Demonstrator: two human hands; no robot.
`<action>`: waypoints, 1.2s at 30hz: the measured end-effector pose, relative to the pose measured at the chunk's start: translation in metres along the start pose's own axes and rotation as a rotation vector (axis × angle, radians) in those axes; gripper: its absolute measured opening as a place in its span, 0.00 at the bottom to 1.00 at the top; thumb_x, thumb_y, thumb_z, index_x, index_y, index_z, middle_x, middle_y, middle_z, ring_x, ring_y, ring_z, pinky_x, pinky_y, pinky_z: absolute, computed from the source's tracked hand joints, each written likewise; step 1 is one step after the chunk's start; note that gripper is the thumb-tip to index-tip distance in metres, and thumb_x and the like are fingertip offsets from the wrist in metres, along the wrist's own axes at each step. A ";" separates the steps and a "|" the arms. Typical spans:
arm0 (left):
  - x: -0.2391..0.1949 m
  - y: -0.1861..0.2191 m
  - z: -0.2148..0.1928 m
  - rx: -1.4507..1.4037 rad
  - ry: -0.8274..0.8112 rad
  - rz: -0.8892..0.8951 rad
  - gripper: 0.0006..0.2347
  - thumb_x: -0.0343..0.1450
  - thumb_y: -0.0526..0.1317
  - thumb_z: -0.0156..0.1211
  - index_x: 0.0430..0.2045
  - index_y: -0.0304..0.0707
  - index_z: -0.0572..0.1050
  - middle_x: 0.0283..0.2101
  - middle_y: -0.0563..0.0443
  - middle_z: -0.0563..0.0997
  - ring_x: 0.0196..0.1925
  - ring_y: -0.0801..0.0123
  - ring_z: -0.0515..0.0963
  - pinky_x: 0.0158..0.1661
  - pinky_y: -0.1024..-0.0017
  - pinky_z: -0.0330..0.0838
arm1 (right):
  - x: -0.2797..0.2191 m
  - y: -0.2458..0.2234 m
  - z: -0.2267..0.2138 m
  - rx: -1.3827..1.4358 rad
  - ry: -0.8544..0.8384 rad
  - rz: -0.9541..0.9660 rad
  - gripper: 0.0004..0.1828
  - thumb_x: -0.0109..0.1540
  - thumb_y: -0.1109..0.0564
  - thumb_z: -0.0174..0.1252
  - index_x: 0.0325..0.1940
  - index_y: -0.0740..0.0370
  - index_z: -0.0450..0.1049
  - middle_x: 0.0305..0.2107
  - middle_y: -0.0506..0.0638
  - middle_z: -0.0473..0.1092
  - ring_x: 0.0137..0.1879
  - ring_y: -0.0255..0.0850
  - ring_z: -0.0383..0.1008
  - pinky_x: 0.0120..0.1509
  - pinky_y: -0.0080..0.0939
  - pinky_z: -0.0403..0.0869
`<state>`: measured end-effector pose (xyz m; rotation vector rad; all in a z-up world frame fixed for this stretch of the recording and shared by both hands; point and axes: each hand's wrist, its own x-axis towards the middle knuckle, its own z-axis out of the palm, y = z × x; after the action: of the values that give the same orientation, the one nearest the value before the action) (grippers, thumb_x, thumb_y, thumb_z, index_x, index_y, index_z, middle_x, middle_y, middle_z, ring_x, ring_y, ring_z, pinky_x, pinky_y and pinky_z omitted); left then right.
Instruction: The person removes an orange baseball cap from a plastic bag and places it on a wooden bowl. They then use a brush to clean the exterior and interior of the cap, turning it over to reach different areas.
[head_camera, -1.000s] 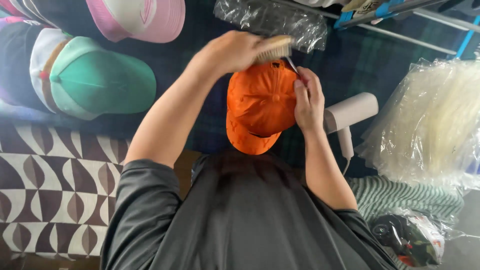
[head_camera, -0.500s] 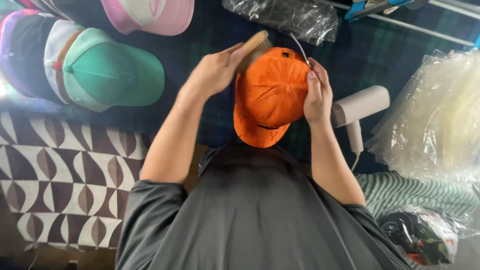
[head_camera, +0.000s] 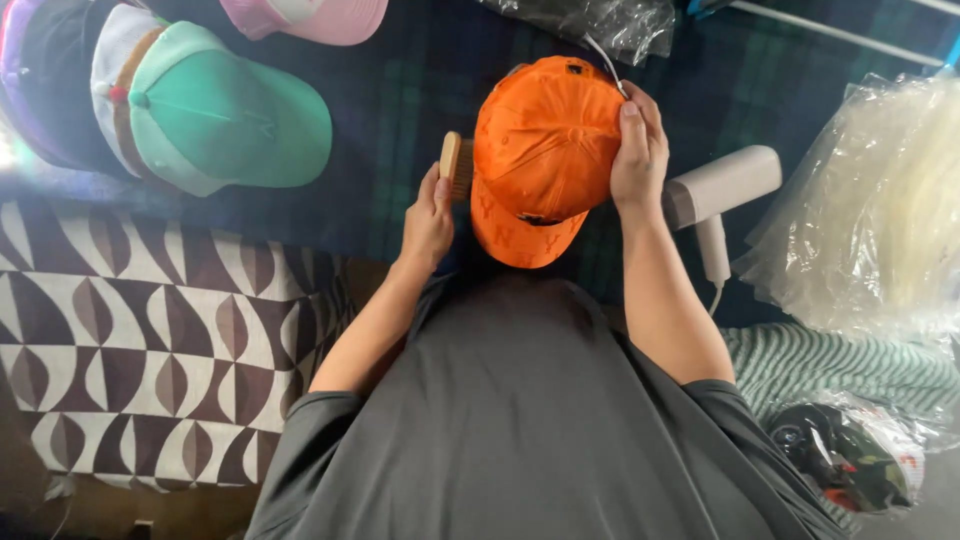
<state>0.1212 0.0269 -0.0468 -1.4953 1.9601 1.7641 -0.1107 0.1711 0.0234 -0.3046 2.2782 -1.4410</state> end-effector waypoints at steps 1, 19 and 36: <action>-0.010 0.006 -0.001 -0.055 0.068 0.096 0.31 0.75 0.62 0.30 0.71 0.49 0.58 0.65 0.45 0.75 0.56 0.52 0.78 0.53 0.61 0.68 | -0.001 -0.001 0.001 -0.014 0.004 -0.004 0.31 0.63 0.34 0.45 0.62 0.51 0.74 0.57 0.48 0.74 0.65 0.42 0.71 0.65 0.41 0.69; -0.020 0.090 0.004 0.545 0.273 0.840 0.22 0.80 0.56 0.44 0.69 0.55 0.60 0.38 0.52 0.82 0.28 0.56 0.80 0.24 0.60 0.70 | -0.013 0.021 -0.001 0.166 -0.022 0.090 0.43 0.57 0.22 0.50 0.68 0.47 0.68 0.65 0.53 0.68 0.72 0.48 0.68 0.72 0.46 0.70; -0.008 -0.008 0.014 0.159 0.335 0.779 0.28 0.80 0.64 0.31 0.71 0.53 0.57 0.57 0.46 0.82 0.53 0.53 0.85 0.45 0.62 0.77 | 0.002 0.039 -0.006 0.066 0.007 0.042 0.40 0.63 0.26 0.41 0.67 0.52 0.68 0.63 0.53 0.69 0.71 0.47 0.67 0.72 0.43 0.66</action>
<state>0.1242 0.0441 -0.0514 -1.0940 3.0767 1.5598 -0.1131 0.1918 -0.0094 -0.2302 2.2233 -1.4948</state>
